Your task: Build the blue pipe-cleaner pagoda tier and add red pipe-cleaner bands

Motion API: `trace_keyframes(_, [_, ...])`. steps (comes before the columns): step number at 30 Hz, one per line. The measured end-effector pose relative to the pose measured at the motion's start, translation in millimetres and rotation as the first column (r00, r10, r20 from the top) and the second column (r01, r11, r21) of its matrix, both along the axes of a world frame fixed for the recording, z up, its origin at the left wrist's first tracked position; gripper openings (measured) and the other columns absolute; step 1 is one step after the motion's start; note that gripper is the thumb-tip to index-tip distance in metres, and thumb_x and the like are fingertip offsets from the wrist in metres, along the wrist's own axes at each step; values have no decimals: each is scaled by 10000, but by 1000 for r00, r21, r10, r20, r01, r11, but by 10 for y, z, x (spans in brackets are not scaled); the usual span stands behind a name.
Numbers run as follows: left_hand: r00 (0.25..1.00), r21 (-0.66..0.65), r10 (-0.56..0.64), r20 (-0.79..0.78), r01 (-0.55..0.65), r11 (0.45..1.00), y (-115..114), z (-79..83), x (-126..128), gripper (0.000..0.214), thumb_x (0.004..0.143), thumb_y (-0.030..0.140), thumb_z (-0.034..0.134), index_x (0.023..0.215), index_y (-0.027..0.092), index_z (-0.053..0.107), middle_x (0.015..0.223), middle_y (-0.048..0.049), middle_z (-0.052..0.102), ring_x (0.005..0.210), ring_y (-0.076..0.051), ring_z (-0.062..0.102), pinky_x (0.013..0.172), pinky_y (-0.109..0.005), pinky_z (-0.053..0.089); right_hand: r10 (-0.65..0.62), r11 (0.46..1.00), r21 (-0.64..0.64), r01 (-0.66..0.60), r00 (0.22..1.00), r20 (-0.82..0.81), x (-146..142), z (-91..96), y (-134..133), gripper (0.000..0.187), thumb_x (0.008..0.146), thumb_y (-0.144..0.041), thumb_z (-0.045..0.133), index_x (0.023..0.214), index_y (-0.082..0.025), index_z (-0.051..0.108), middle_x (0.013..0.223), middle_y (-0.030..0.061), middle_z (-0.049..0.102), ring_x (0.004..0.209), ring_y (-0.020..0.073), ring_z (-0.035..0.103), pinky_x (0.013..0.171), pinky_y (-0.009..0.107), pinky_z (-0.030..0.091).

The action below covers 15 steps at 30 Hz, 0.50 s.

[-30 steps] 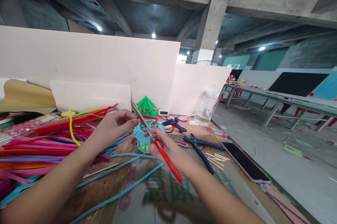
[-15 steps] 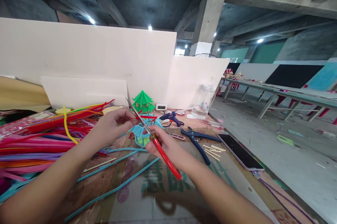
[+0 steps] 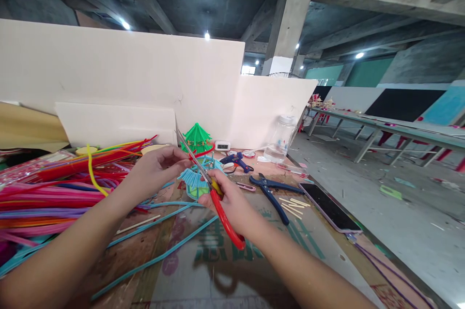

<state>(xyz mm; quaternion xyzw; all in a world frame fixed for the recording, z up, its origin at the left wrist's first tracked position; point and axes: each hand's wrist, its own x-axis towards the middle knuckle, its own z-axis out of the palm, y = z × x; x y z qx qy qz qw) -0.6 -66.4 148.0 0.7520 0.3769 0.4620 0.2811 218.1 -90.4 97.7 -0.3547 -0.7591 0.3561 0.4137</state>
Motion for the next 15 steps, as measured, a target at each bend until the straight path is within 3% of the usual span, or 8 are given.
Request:
trace_keyframes(5, [995, 34, 74, -71, -72, 997, 14, 4, -20, 243, 899, 443, 636, 881, 208, 697, 828, -2, 724, 726, -170, 652, 648, -267, 482, -122, 992, 37, 122, 992, 12, 13, -34, 112, 503, 815, -657, 674, 1052, -223, 583, 826, 2, 565, 765, 186, 529, 707, 311, 452])
trace_keyframes(8, [985, 45, 155, -75, -152, 987, 44, 50, -103, 269, 894, 462, 635, 888, 200, 694, 816, -10, 728, 729, -176, 658, 663, -277, 481, -134, 990, 54, 130, 989, 67, 141, 74, 169, 502, 802, -621, 714, 1076, -213, 611, 823, -3, 568, 732, 171, 505, 668, 291, 424])
trace_keyframes(11, [961, 74, 277, -7, -276, 958, 120, 94, -243, 296, 879, 484, 640, 918, 195, 691, 817, -16, 730, 754, -180, 662, 707, -286, 485, -66, 995, 96, 41, 956, 284, 309, 278, 142, 456, 809, -552, 753, 1092, -207, 661, 850, -3, 585, 751, 171, 509, 685, 283, 413])
trace_keyframes(15, [945, 17, 320, 67, -322, 947, 234, 104, -392, 304, 863, 481, 636, 945, 194, 693, 778, -9, 728, 724, -170, 654, 679, -270, 476, 64, 985, 88, -150, 783, 619, 372, 367, 55, 329, 831, -448, 775, 1074, -238, 702, 919, 10, 670, 824, 199, 591, 712, 275, 436])
